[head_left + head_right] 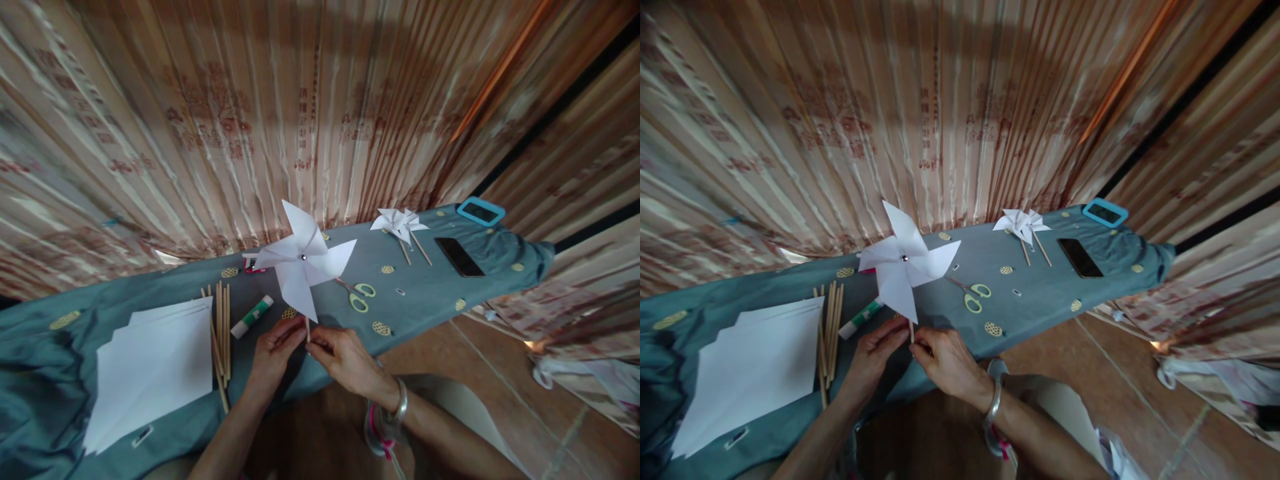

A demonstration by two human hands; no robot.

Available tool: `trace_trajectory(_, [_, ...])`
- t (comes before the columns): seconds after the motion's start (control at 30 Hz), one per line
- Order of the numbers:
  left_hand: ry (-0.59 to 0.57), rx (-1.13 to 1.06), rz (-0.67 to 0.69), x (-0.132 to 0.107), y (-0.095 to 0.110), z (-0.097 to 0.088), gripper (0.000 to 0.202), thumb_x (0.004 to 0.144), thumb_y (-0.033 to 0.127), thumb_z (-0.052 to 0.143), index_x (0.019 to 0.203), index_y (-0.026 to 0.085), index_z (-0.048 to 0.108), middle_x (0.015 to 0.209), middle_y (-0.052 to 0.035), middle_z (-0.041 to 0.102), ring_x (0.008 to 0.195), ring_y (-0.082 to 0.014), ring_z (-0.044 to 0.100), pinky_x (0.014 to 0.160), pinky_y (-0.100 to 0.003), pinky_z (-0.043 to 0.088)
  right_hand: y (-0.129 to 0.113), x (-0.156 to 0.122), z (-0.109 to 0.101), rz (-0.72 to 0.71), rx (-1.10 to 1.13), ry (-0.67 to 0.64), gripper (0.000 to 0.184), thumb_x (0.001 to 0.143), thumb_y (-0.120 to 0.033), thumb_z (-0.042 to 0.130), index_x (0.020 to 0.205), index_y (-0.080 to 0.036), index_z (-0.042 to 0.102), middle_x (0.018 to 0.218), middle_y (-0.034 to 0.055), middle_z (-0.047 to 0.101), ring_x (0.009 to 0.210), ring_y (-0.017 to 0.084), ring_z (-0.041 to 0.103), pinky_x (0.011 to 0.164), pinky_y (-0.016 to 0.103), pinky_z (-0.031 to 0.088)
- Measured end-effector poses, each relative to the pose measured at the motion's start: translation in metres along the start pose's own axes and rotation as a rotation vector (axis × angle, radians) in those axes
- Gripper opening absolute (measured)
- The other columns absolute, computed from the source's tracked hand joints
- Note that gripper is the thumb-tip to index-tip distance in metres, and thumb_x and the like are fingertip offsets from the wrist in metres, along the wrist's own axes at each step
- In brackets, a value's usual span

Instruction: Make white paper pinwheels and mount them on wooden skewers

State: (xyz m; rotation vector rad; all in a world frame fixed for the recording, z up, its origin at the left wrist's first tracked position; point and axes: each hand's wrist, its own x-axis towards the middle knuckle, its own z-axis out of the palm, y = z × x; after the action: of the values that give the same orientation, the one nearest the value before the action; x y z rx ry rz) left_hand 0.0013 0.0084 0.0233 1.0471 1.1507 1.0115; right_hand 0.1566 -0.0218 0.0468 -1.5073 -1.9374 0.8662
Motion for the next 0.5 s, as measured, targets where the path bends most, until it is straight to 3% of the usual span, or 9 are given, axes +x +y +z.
trace_trajectory(0.23, [0.028, -0.004, -0.050, 0.001, 0.001, 0.001, 0.040, 0.058, 0.042, 0.079, 0.089, 0.017, 0.076, 0.099, -0.0101, 0.075, 0.099, -0.0284, 0.068, 0.095, -0.040, 0.050, 0.022, 0.004, -0.027, 0.088, 0.026, 0.147, 0.016, 0.088, -0.027, 0.055, 0.078, -0.018, 0.065, 0.061, -0.0023, 0.060, 0.056, 0.011, 0.053, 0.056, 0.022, 0.035])
trace_trajectory(0.37, [0.025, -0.005, -0.053, 0.002, -0.002, -0.001, 0.041, 0.057, 0.043, 0.079, 0.089, 0.018, 0.076, 0.097, -0.0090, 0.076, 0.099, -0.0282, 0.068, 0.096, -0.042, 0.049, 0.055, 0.015, -0.048, 0.113, 0.116, 0.232, 0.021, 0.085, -0.034, 0.055, 0.075, -0.018, 0.064, 0.062, -0.0004, 0.063, 0.054, 0.012, 0.054, 0.055, 0.023, 0.039])
trace_trajectory(0.5, [0.010, 0.018, -0.055, 0.004, -0.004, -0.002, 0.041, 0.057, 0.044, 0.078, 0.088, 0.017, 0.076, 0.096, -0.0086, 0.075, 0.097, -0.0278, 0.068, 0.095, -0.042, 0.050, 0.091, 0.033, -0.081, 0.193, 0.016, 0.211, 0.027, 0.084, -0.039, 0.052, 0.075, -0.016, 0.065, 0.066, 0.0014, 0.067, 0.057, 0.012, 0.058, 0.055, 0.022, 0.043])
